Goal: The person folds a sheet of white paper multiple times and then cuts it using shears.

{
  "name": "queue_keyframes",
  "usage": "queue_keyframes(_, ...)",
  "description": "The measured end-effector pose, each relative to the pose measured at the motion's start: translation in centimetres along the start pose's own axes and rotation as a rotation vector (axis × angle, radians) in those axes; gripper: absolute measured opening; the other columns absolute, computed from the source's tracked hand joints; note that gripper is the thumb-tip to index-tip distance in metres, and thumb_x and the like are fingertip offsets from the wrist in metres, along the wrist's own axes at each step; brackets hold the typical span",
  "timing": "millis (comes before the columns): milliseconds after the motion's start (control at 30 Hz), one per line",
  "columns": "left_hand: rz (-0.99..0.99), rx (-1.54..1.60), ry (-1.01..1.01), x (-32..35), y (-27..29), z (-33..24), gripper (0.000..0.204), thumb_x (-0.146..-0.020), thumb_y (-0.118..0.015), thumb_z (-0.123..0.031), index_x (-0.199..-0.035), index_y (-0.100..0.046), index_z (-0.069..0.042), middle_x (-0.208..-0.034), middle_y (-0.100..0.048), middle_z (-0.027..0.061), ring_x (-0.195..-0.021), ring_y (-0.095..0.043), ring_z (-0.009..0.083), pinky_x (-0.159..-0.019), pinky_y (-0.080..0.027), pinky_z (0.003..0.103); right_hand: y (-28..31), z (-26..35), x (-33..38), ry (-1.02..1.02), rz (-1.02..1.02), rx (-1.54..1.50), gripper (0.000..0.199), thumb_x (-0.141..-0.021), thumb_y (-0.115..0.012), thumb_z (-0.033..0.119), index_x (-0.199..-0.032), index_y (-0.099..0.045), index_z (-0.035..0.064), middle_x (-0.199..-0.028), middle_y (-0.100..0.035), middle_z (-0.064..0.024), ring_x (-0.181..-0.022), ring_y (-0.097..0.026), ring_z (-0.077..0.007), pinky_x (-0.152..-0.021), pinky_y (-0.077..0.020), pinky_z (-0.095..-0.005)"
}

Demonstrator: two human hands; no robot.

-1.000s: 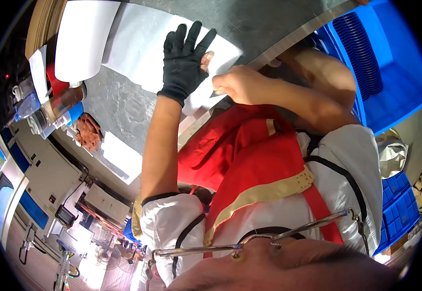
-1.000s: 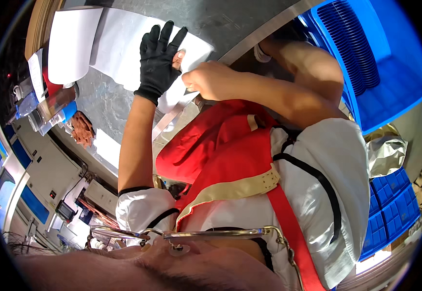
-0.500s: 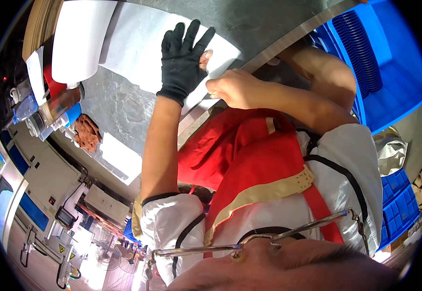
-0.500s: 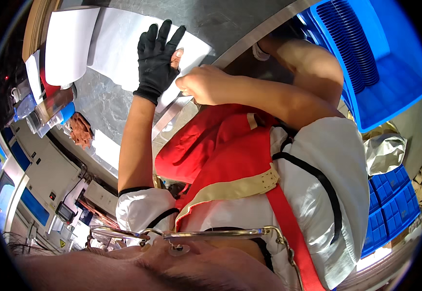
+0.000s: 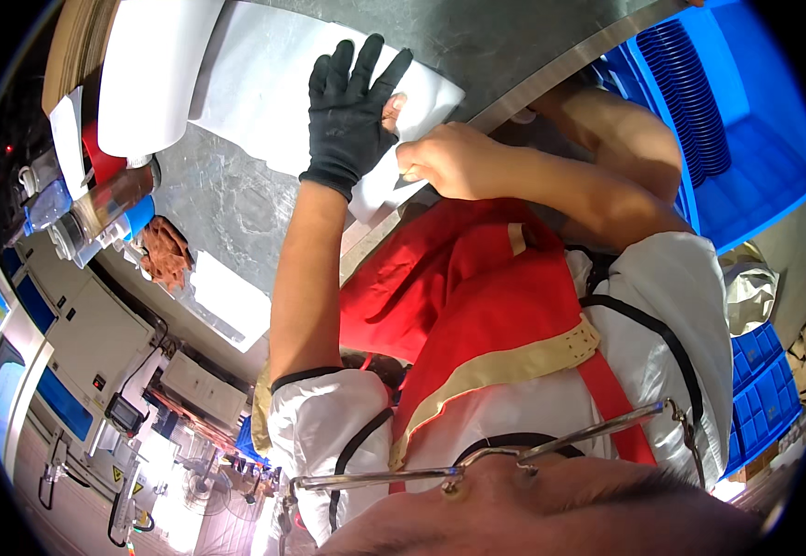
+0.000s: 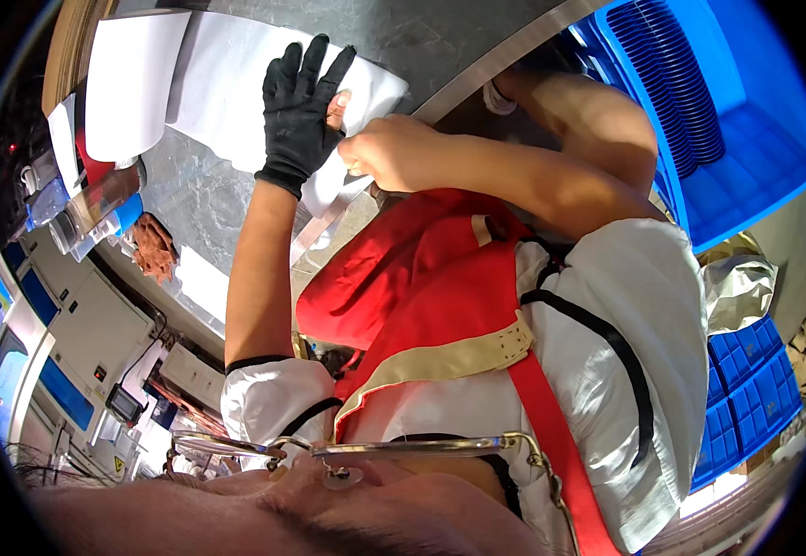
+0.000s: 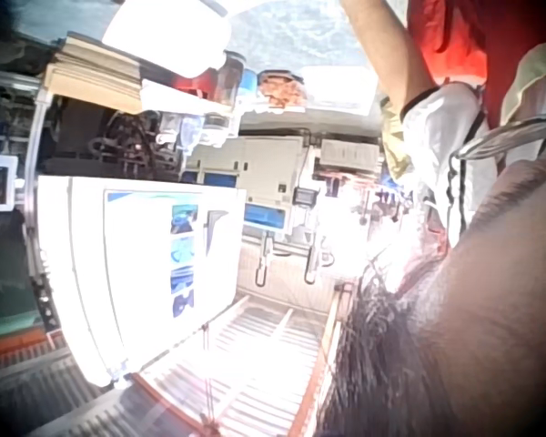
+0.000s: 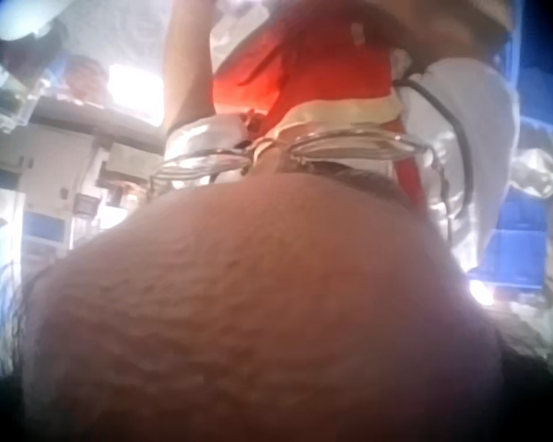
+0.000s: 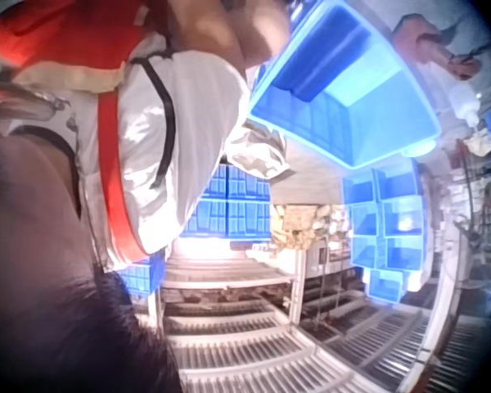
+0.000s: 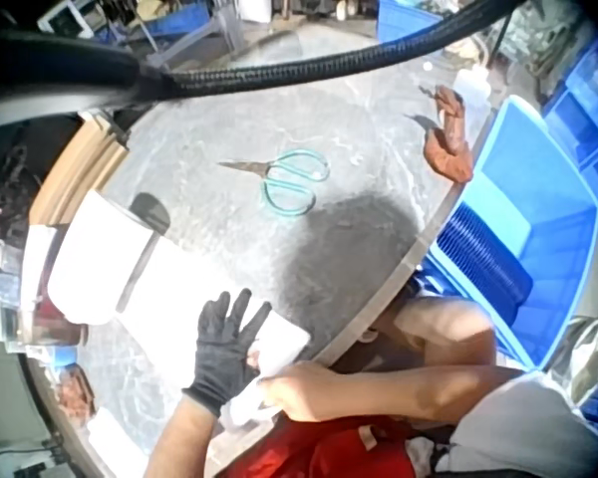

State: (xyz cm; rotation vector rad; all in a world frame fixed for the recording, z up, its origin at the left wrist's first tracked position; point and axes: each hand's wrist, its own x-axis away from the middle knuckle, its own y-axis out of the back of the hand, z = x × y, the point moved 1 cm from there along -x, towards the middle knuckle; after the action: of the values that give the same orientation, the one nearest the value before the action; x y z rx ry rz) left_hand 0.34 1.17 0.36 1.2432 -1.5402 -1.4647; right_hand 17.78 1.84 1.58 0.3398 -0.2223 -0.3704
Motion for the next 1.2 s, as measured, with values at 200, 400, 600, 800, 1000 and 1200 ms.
queue_keyframes(200, 0.045, -0.006, -0.015, 0.3, 0.2, 0.3, 0.052, -0.084, -0.054, -0.029, -0.135, -0.046, -0.033, -0.145, -0.037, 0.002, -0.13, -0.036, 0.029, -0.108, -0.024, 0.046, -1.4, 0.7, -0.5, -0.021, -0.005, -0.04, 0.005, -0.082, -0.056, 0.007, -0.08, -0.055, 0.0026, -0.072, -0.061, -0.0168, -0.076, -0.061, -0.0365, -0.065, -0.0456, -0.0449)
queue_keyframes(400, -0.03, 0.012, 0.011, 0.2, -0.3, -0.1, 0.053, -0.082, -0.055, -0.029, -0.134, -0.047, -0.033, -0.145, -0.037, 0.0012, -0.129, -0.036, 0.0285, -0.109, -0.023, 0.045, 0.0, 0.0, 1.8, -0.058, 0.068, -0.111, 0.011, -0.083, -0.056, 0.009, -0.075, -0.052, 0.0026, -0.066, -0.058, -0.0174, -0.069, -0.059, -0.0377, -0.06, -0.0417, -0.0454)
queue_keyframes(600, -0.012, -0.035, 0.012, 0.0, -0.1, 0.0, 0.05, -0.085, -0.053, -0.032, -0.135, -0.047, -0.033, -0.143, -0.04, 0.002, -0.128, -0.038, 0.0284, -0.108, -0.023, 0.046, -1.7, 0.5, -0.1, 0.029, -0.006, -0.048, 0.005, -0.086, -0.054, 0.008, -0.084, -0.053, 0.0032, -0.075, -0.062, -0.0162, -0.076, -0.06, -0.0368, -0.064, -0.0446, -0.0452)
queue_keyframes(800, -0.028, -0.041, 0.007, 0.1, -0.3, 0.0, 0.049, -0.085, -0.055, -0.033, -0.134, -0.048, -0.033, -0.142, -0.041, 0.0023, -0.127, -0.039, 0.0284, -0.107, -0.025, 0.047, -2.1, 0.7, -0.1, 0.013, 0.046, -0.028, 0.004, -0.079, -0.055, 0.005, -0.082, -0.053, 0.0022, -0.07, -0.06, -0.0152, -0.073, -0.061, -0.0365, -0.064, -0.0443, -0.0454)
queue_keyframes(1000, -0.023, -0.022, 0.009, 0.0, -0.1, -0.1, 0.049, -0.085, -0.055, -0.034, -0.133, -0.049, -0.033, -0.142, -0.041, 0.0013, -0.127, -0.038, 0.0279, -0.107, -0.024, 0.046, -1.5, 0.1, 2.0, 0.026, 0.03, -0.122, 0.004, -0.078, -0.055, 0.004, -0.081, -0.053, 0.0033, -0.068, -0.059, -0.0153, -0.072, -0.061, -0.035, -0.062, -0.0445, -0.044)
queue_keyframes(1200, -0.022, -0.052, 0.015, 0.0, -0.2, 0.0, 0.049, -0.085, -0.055, -0.034, -0.133, -0.049, -0.034, -0.143, -0.04, 0.0014, -0.128, -0.038, 0.0278, -0.107, -0.024, 0.046, -3.4, 1.8, -1.2, -0.069, 0.074, 0.046, 0.006, -0.085, -0.057, 0.009, -0.086, -0.055, 0.0037, -0.077, -0.063, -0.0161, -0.078, -0.062, -0.0357, -0.062, -0.0455, -0.0436)
